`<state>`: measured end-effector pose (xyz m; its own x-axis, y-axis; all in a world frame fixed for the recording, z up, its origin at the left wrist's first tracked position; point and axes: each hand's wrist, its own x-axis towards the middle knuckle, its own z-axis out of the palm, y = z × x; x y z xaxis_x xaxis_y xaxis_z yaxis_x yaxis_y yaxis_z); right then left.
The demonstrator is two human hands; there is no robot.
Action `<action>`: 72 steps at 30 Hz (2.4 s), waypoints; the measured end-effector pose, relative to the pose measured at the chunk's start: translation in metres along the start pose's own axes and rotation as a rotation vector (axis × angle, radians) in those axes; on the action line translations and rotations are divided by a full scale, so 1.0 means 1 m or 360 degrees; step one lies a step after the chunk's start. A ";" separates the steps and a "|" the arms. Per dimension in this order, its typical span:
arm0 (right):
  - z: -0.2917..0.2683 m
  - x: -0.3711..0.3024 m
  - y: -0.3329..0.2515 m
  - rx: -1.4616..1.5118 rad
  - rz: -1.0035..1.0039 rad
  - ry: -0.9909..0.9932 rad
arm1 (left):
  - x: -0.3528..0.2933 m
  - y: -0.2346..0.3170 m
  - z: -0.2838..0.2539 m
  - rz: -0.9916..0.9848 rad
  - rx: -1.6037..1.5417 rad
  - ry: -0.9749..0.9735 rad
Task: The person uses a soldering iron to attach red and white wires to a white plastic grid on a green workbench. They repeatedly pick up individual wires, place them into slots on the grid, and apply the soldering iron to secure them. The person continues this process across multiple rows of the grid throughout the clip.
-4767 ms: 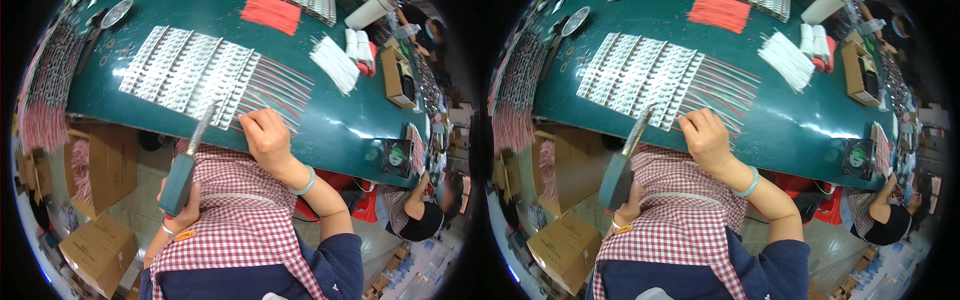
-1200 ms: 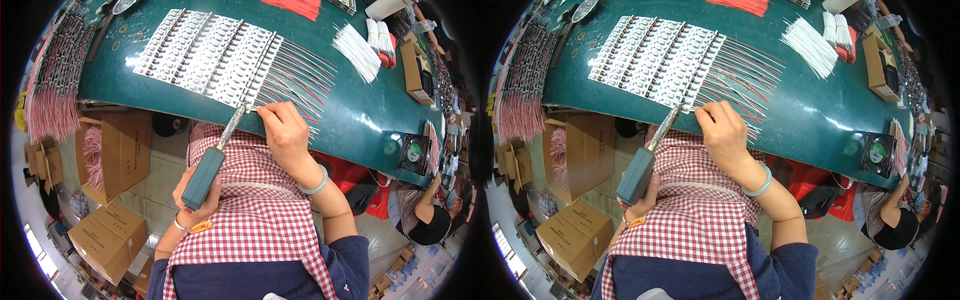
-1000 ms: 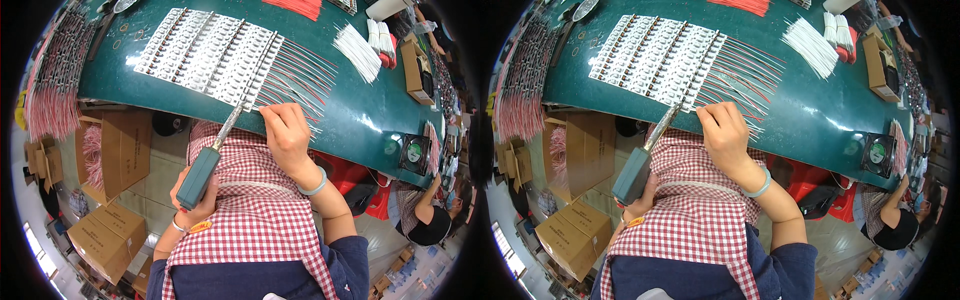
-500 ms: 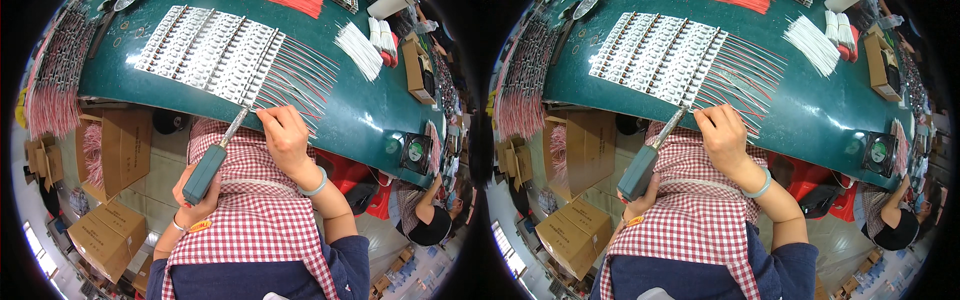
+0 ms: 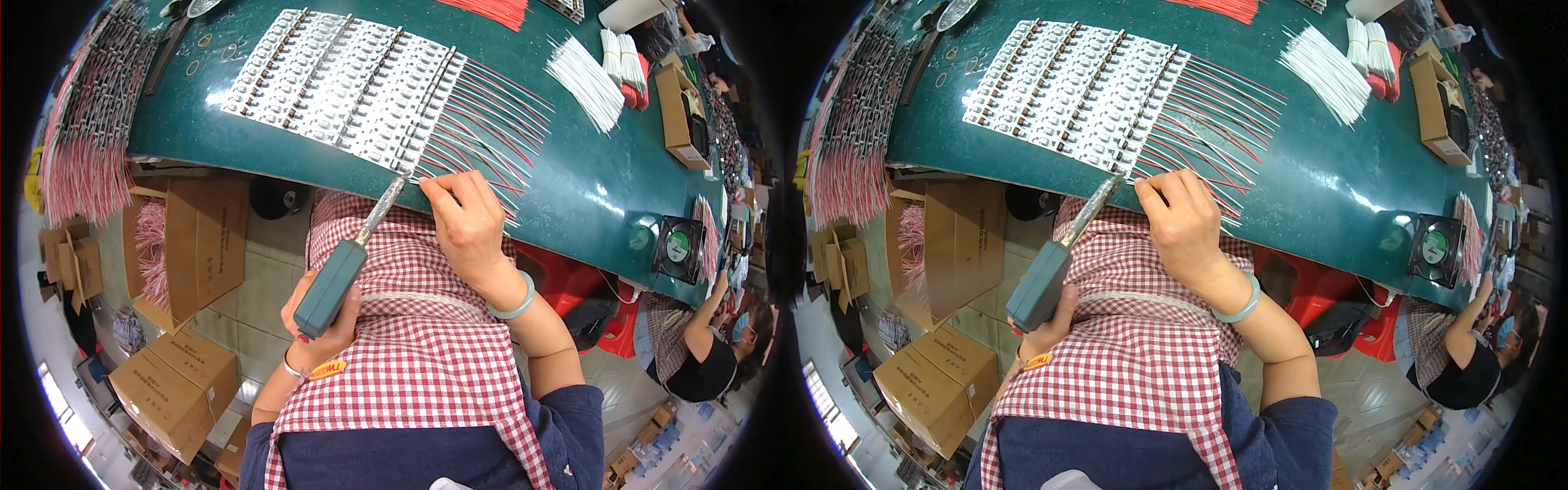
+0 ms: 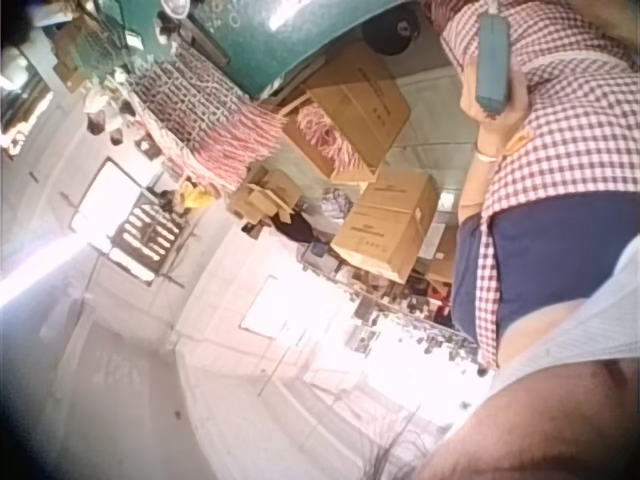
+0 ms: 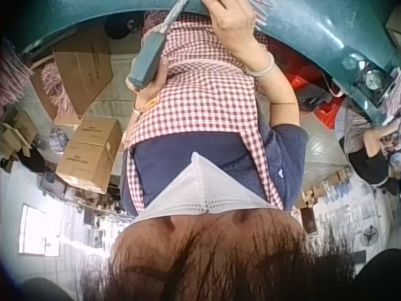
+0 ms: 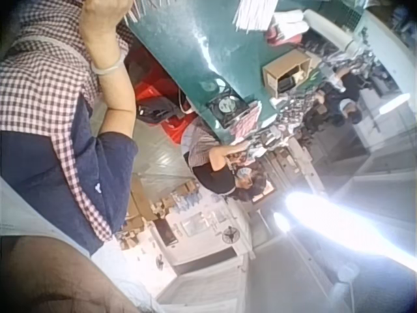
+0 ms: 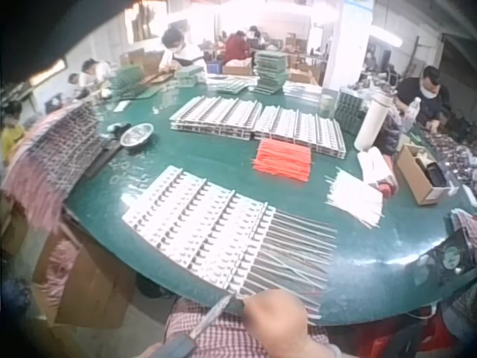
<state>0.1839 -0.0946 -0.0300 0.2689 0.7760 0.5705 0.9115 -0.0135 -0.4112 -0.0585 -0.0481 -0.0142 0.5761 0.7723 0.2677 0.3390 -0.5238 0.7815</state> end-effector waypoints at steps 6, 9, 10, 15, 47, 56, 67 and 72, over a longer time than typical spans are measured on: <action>-0.002 0.001 -0.001 -0.0009 0.0010 0.0003 | -0.019 -0.012 -0.003 -0.0215 -0.0009 0.0010; -0.001 0.000 0.000 -0.0010 0.0011 0.0004 | -0.017 -0.012 -0.001 -0.0154 -0.0012 0.0038; -0.001 0.000 0.000 -0.0013 0.0012 0.0005 | -0.017 -0.012 -0.001 -0.0151 -0.0028 0.0035; -0.001 0.000 0.000 -0.0011 0.0028 -0.0008 | -0.006 -0.006 0.000 0.0001 -0.0012 0.0030; 0.000 -0.001 0.000 0.0041 0.0069 0.0044 | -0.006 -0.011 0.000 -0.0289 -0.0371 0.0143; -0.064 0.048 0.074 -0.0174 0.0222 0.0207 | 0.036 -0.003 0.008 -0.0664 -0.0787 0.0443; -0.048 0.116 0.137 -0.0270 0.0028 -0.0003 | 0.128 -0.007 -0.008 -0.0533 -0.0746 0.0712; -0.004 0.127 0.069 0.0241 -0.0495 -0.0430 | 0.183 -0.002 -0.040 -0.0289 -0.0657 0.0932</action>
<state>0.2821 0.0003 0.0173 -0.1203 0.8659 0.4856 0.8748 0.3237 -0.3605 0.0166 0.1085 0.0554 0.0071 0.9597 0.2809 0.0175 -0.2810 0.9595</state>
